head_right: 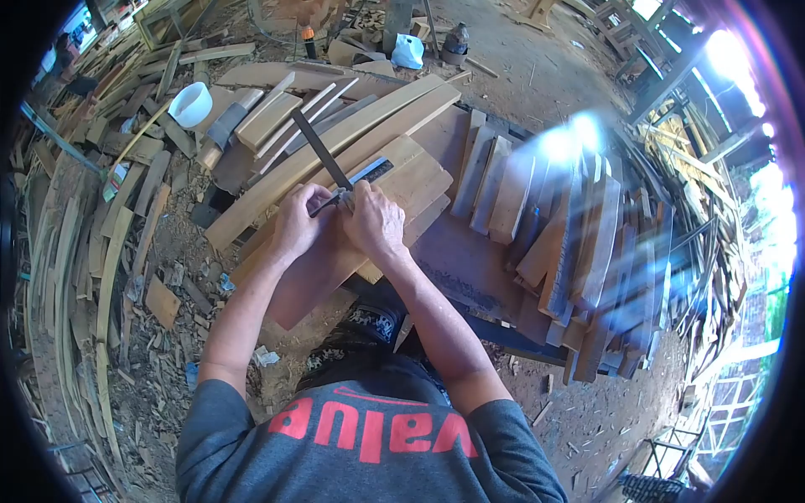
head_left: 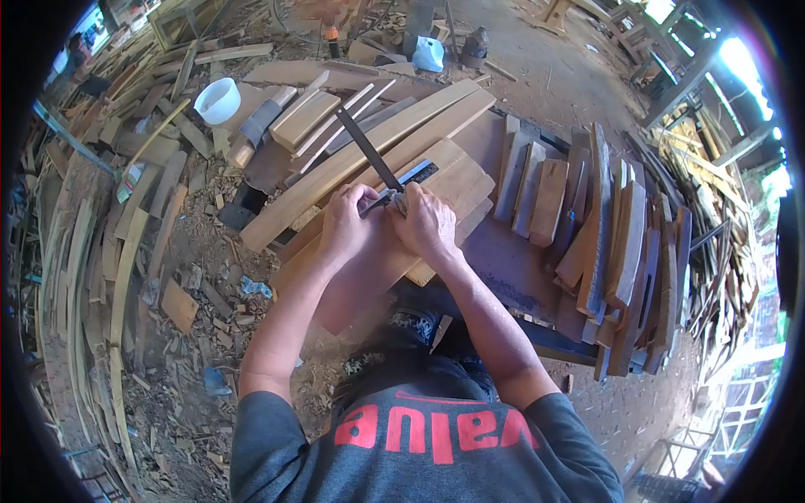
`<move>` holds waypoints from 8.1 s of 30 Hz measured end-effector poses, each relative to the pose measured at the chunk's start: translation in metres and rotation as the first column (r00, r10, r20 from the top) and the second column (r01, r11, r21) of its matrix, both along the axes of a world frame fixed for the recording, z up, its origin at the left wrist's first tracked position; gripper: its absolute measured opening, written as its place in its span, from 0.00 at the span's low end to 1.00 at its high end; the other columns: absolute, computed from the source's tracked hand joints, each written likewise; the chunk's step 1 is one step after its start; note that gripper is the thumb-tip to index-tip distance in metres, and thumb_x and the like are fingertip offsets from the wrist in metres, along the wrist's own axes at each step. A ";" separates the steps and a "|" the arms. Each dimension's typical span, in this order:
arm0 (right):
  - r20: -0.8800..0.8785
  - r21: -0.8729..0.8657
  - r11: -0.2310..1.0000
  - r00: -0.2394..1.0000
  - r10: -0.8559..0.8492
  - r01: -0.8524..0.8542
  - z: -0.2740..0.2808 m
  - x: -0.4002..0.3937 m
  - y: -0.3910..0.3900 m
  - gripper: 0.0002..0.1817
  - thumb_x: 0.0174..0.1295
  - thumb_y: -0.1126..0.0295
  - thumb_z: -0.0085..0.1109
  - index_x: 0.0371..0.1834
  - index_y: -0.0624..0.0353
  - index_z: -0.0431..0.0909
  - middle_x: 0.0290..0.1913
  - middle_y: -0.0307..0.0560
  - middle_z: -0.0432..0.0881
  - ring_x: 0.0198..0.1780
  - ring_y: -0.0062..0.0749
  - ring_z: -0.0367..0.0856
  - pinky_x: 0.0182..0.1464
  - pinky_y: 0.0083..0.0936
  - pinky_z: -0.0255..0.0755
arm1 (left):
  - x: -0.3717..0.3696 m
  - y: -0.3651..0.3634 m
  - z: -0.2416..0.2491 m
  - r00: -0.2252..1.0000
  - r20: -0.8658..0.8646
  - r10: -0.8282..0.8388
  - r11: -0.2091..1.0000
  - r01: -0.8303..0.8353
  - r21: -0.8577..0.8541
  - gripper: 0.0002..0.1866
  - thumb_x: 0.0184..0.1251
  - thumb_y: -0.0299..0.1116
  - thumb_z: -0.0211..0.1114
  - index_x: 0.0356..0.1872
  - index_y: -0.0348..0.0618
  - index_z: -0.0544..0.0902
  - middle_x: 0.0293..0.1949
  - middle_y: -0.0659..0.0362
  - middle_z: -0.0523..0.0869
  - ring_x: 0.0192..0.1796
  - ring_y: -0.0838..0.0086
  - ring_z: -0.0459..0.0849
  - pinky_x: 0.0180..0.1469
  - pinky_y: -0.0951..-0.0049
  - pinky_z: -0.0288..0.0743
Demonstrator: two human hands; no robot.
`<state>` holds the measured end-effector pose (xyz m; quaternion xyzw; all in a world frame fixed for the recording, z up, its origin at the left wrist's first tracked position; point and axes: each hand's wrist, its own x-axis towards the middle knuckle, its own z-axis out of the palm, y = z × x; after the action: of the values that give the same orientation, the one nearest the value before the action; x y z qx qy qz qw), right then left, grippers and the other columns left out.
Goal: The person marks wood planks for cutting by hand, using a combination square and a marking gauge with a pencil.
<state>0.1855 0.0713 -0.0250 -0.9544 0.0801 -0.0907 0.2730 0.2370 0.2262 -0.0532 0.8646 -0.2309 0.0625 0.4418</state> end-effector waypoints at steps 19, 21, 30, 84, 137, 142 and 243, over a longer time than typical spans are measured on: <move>0.008 0.043 0.999 1.000 -0.021 0.021 -0.007 0.001 -0.001 0.19 0.60 0.55 0.65 0.41 0.60 0.76 0.40 0.61 0.86 0.45 0.59 0.85 0.47 0.51 0.77 | -0.001 -0.001 -0.004 1.000 0.019 -0.006 1.000 0.005 0.025 0.08 0.63 0.23 0.68 0.43 0.38 0.83 0.36 0.57 0.81 0.36 0.73 0.80 0.41 0.70 0.78; 0.014 0.039 0.999 1.000 -0.019 0.018 -0.008 0.001 -0.001 0.19 0.60 0.55 0.65 0.40 0.60 0.75 0.41 0.61 0.86 0.45 0.59 0.85 0.47 0.51 0.77 | -0.001 -0.001 -0.003 1.000 -0.005 -0.002 1.000 0.002 0.010 0.08 0.63 0.23 0.68 0.43 0.38 0.83 0.36 0.57 0.81 0.36 0.73 0.80 0.41 0.70 0.78; 0.007 0.034 0.999 1.000 -0.008 0.008 -0.006 0.000 -0.001 0.19 0.61 0.56 0.66 0.40 0.61 0.75 0.42 0.60 0.85 0.45 0.59 0.85 0.47 0.51 0.77 | -0.003 -0.003 -0.007 0.996 0.077 0.041 0.998 -0.045 0.054 0.14 0.62 0.25 0.70 0.47 0.40 0.78 0.35 0.57 0.80 0.36 0.69 0.79 0.42 0.67 0.77; -0.022 0.451 0.882 0.990 -0.141 0.136 0.001 -0.036 -0.119 0.24 0.68 0.50 0.63 0.35 0.64 0.74 0.26 0.50 0.77 0.29 0.34 0.76 0.35 0.37 0.71 | -0.007 -0.008 -0.006 0.993 -0.021 0.114 0.990 -0.112 0.083 0.21 0.55 0.33 0.70 0.50 0.51 0.73 0.37 0.62 0.77 0.45 0.67 0.78 0.52 0.56 0.68; 0.020 -0.162 0.984 0.997 0.071 -0.067 0.011 -0.025 -0.110 0.07 0.72 0.67 0.50 0.41 0.58 0.74 0.36 0.56 0.79 0.35 0.58 0.84 0.37 0.48 0.79 | -0.013 -0.013 0.012 0.996 0.052 0.079 0.984 -0.086 0.154 0.17 0.58 0.32 0.70 0.49 0.50 0.80 0.35 0.59 0.76 0.41 0.63 0.78 0.48 0.57 0.70; 0.002 -0.057 0.998 1.000 0.004 -0.004 0.014 -0.040 -0.122 0.09 0.73 0.63 0.52 0.40 0.57 0.74 0.37 0.54 0.78 0.35 0.60 0.83 0.38 0.50 0.77 | -0.010 -0.013 0.006 0.992 0.092 0.087 0.992 -0.095 0.084 0.16 0.55 0.28 0.71 0.46 0.50 0.81 0.32 0.62 0.73 0.38 0.67 0.75 0.46 0.61 0.69; 0.449 0.359 0.929 0.856 -0.257 0.091 -0.046 -0.088 -0.108 0.16 0.76 0.65 0.53 0.31 0.65 0.72 0.26 0.62 0.77 0.30 0.61 0.78 0.33 0.46 0.70 | 0.032 -0.050 0.021 0.958 -0.267 0.100 0.918 0.014 0.396 0.31 0.61 0.60 0.71 0.48 0.40 0.80 0.45 0.46 0.84 0.54 0.53 0.82 0.60 0.54 0.74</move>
<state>0.0979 -0.0371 -0.0708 -0.8307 0.1094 -0.3388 0.4281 0.2694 0.1760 -0.0318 0.9406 -0.1542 -0.0992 0.2856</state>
